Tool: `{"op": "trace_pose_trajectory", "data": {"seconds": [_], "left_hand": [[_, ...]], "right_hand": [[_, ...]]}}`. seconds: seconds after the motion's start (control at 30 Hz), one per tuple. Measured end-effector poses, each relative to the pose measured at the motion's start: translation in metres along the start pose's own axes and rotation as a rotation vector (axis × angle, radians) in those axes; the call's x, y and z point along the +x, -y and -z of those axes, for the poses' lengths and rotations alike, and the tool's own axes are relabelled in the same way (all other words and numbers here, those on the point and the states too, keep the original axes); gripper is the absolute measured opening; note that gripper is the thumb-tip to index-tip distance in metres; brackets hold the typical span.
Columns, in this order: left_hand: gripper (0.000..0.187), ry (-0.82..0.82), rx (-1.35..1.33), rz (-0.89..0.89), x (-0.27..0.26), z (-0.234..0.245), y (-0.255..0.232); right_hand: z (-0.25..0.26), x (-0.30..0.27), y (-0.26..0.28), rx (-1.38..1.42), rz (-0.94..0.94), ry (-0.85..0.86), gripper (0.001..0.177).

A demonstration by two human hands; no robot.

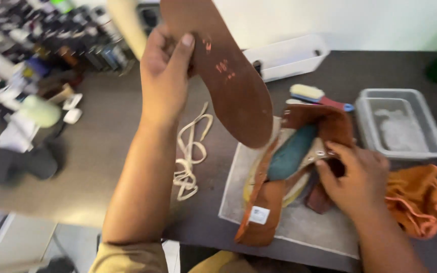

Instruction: The person scrubs the heel of a brown sneaker with a small brush, then wipes the shoe with an orange cloth. They remove the insole, spray the interior with a cleaning solution, and continue wiping the shoe.

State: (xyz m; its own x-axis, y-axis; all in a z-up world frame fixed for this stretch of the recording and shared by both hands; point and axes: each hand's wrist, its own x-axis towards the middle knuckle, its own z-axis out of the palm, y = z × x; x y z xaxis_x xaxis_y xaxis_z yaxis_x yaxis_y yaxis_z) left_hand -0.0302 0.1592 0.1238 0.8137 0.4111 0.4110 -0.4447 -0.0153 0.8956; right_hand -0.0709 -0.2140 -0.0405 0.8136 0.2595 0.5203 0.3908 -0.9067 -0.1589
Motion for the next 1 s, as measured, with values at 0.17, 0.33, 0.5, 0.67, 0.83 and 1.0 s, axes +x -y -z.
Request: {"op": "trace_pose_trajectory", "data": {"seconds": [0.17,0.33,0.5,0.67,0.83,1.0], "left_hand": [[0.004,0.028,0.125,-0.02,0.02,0.048,-0.012],[0.026,0.035,0.436,0.077,0.045,0.092,0.021],[0.02,0.186,0.36,0.211,0.037,0.105,0.05],[0.012,0.231,0.554,0.488,0.027,0.104,0.074],[0.014,0.274,0.64,0.529,0.031,0.108,0.126],[0.053,0.305,0.902,0.519,0.031,0.115,0.144]], "right_hand": [[-0.003,-0.003,-0.006,-0.14,0.029,-0.016,0.05],[-0.011,-0.013,-0.017,-0.162,0.063,-0.029,0.052],[-0.011,-0.018,-0.01,-0.054,0.126,-0.109,0.051],[-0.008,-0.016,-0.003,0.108,0.027,-0.031,0.053],[-0.008,-0.019,-0.006,0.094,0.066,-0.04,0.053],[-0.006,-0.018,-0.006,0.056,0.102,-0.087,0.053]]}}
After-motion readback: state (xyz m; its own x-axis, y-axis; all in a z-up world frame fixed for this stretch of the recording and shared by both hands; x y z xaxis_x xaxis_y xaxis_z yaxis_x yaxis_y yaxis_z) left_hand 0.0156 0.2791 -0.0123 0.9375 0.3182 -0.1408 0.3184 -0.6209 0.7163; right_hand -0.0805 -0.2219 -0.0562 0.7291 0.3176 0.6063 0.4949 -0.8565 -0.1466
